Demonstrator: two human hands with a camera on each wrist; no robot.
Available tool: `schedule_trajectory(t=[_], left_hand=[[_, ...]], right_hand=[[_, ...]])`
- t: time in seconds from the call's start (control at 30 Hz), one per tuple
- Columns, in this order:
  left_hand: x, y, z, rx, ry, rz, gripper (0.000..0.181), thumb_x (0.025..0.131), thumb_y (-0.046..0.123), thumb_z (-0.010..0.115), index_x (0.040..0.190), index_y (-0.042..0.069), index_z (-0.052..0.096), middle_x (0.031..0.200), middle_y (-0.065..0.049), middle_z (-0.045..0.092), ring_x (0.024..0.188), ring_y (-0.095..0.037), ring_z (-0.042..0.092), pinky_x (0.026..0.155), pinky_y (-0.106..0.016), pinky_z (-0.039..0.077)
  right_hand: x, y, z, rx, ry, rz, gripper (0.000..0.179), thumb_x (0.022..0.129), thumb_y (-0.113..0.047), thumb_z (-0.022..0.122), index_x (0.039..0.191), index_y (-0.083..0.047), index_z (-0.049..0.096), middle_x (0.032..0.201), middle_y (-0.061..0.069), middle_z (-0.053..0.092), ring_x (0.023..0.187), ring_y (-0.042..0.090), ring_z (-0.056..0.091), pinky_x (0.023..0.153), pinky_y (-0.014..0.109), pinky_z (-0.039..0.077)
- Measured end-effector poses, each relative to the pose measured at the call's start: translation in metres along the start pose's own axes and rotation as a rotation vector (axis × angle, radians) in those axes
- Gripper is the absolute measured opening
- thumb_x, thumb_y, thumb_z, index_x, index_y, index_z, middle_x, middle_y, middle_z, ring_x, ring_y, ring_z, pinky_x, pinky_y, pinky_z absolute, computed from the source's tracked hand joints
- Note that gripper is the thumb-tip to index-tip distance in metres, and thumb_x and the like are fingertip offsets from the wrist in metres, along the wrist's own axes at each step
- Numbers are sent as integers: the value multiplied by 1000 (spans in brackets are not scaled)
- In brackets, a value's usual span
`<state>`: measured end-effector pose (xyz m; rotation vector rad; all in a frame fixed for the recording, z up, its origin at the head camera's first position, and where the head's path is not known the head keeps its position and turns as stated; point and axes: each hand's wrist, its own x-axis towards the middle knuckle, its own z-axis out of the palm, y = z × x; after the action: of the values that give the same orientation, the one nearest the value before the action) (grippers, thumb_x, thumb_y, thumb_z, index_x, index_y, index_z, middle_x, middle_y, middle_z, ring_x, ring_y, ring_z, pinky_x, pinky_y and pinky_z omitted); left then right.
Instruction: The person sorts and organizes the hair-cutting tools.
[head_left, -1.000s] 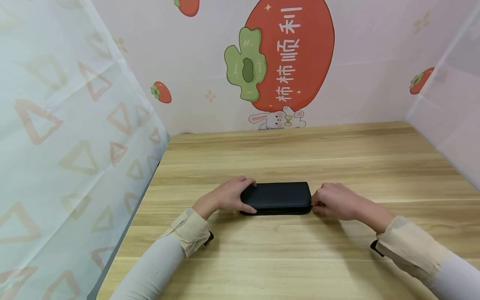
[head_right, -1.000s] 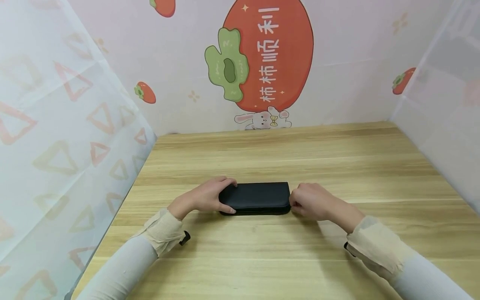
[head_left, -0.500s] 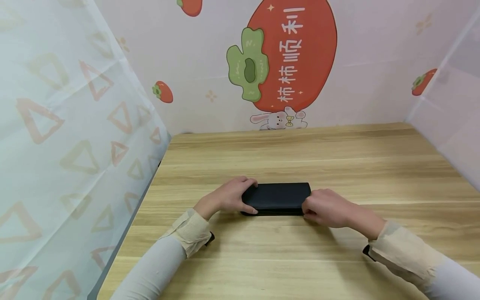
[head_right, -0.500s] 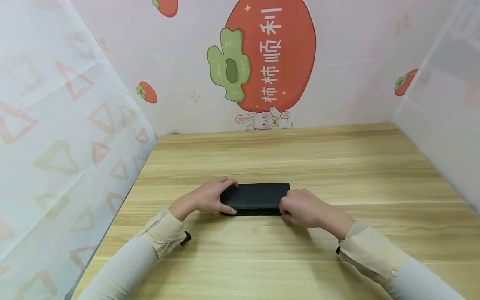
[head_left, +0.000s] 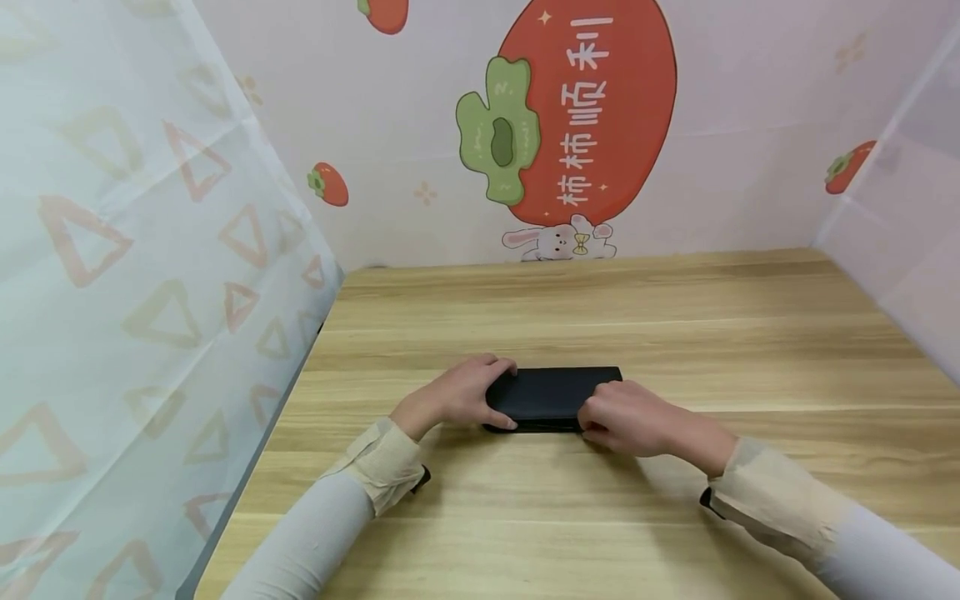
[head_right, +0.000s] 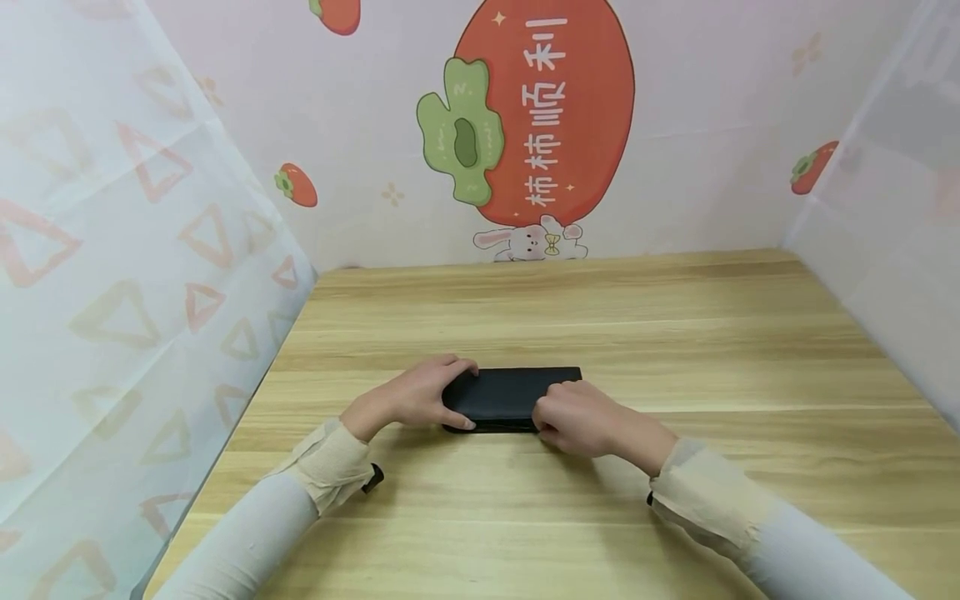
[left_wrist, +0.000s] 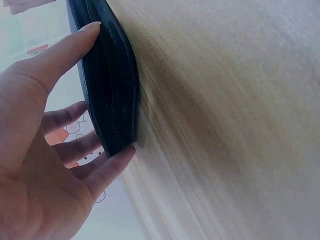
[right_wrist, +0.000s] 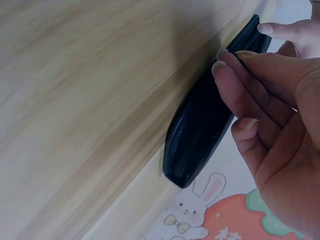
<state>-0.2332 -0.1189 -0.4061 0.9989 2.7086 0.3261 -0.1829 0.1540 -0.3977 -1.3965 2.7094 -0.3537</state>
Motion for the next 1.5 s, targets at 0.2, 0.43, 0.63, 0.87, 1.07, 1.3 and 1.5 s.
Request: schedule_trajectory(t=[0.2,0.43,0.63,0.87,1.07,1.3,1.5], left_hand=[[1,2,-2,9,-8,-13,83,67,61,69,134,21,40,124,1,45,110,-15,46,93,-34,39],[1,3,-3,29,7,-8,83,67,61,69,134,20,40,124,1,45,109,-14,47,93,-33,40],[1,4,-3,30,16,-2,83,67,60,69,133,19,41,123,0,46,108,-15,48,92,-33,40],[3,6,-3,29,5,-15,83,68,60,69,135,20,40,126,0,45,110,-16,47,93,-34,39],[1,7,-4,39,15,-35,84,68,62,67,136,22,39,127,2,44,111,-15,47,91,-36,41],[-7,24,-1,207,41,24,70,79,52,63,137,20,40,137,-2,37,121,-23,41,96,-41,37],[-9,45,1,203,92,154,44,81,37,67,122,23,55,118,2,48,106,-17,47,88,-36,41]], right_hand=[[9,-3,1,4,8,-13,36,82,-14,65,54,-26,47,49,-15,29,47,2,25,45,20,21],[16,-3,4,2,-4,-5,30,83,-17,65,56,-25,54,50,-15,36,46,2,31,44,21,25],[24,-7,4,4,-9,-18,24,83,-18,65,60,-22,60,51,-15,40,47,3,34,44,22,29],[23,-8,3,0,-27,22,22,83,-19,65,62,-23,61,52,-15,44,46,3,36,44,22,31],[22,-9,1,-9,-25,45,26,83,-20,64,59,-27,56,51,-14,42,45,3,35,42,22,27],[19,-15,5,-18,7,92,27,83,-25,65,58,-28,55,49,-16,41,43,2,36,41,22,28],[17,-20,8,-53,83,123,32,82,-25,66,54,-28,50,45,-15,36,42,1,32,40,21,26]])
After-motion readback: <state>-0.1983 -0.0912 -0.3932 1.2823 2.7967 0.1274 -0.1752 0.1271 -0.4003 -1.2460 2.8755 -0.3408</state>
